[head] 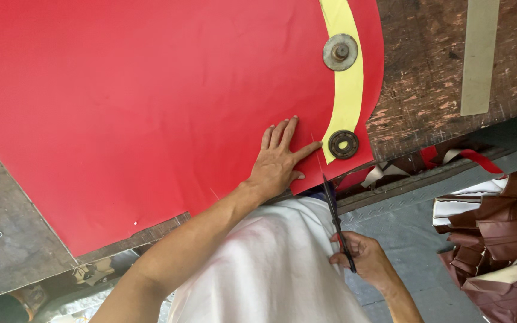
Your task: The person positions a yellow paper template on a red sheet, secures it with weights, and uses a ruler and marker to draw a straight line. They then use scissors to cut the red material along the marked line and the template's edge.
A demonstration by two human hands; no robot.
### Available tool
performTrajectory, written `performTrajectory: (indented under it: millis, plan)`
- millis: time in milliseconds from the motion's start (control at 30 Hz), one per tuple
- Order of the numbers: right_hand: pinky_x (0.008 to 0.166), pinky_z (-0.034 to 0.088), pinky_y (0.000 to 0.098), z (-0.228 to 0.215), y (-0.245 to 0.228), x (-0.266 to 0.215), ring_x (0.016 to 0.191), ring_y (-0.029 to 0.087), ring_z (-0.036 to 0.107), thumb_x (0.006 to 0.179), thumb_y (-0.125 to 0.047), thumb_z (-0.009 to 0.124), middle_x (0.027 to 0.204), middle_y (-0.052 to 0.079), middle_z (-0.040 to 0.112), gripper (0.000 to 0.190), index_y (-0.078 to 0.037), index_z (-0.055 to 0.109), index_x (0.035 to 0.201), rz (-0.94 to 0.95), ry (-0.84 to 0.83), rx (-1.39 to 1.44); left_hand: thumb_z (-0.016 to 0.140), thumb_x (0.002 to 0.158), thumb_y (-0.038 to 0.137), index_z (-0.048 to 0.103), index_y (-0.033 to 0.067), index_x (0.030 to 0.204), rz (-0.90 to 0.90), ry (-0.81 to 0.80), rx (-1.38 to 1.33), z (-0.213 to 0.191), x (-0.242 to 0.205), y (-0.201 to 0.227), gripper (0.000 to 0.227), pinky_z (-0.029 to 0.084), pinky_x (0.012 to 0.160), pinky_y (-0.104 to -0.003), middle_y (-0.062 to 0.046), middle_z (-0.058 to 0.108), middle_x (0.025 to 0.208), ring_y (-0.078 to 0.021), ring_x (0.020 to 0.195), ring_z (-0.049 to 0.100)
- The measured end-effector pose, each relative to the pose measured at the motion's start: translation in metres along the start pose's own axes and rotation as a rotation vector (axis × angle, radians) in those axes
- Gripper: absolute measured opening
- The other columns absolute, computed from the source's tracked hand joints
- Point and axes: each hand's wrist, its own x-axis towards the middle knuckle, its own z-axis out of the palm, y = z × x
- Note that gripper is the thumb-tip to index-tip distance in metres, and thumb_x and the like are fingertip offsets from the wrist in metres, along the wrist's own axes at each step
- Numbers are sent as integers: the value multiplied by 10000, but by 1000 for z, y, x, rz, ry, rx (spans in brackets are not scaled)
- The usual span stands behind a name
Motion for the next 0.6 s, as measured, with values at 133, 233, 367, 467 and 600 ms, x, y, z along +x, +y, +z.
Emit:
performTrajectory:
  millis: [133,233,367,467,600]
  plan:
    - [632,546,259,7,-9,-1,731,145,746,789,43,775,755,99,806,359,-13,714,1138,36,55,-25,883,695,310,471,325,1506,-7,-32,8,-1,2,-1,910,211,1208,-601,-276,190,1621,-443,1493,215]
    - [656,589,254,11,-7,0,739,137,777,747,19,835,745,76,790,382,-23,726,1110,16,113,-56,888,695,302,472,329,1499,-15,-35,1,-1,1,-1,906,208,1206,-600,-275,187,1622,-446,1489,213]
    - [588,504,264,11,1,6,663,126,667,751,-9,871,703,66,671,385,-9,739,1113,-56,112,-63,894,669,296,476,330,1493,-14,-30,-7,0,2,-1,924,203,1205,-596,-268,188,1622,-440,1493,210]
    - [588,497,247,13,4,7,654,93,631,728,-20,888,724,21,701,408,-3,726,1103,-79,136,-67,891,689,298,481,326,1501,0,-29,8,-1,1,-3,910,219,1212,-593,-271,200,1624,-442,1497,221]
    - [579,490,220,15,2,6,641,57,636,733,-39,861,736,1,772,409,-5,697,1107,-72,152,-45,892,681,302,485,324,1495,2,-38,2,-1,2,-3,910,218,1200,-600,-278,194,1618,-447,1488,220]
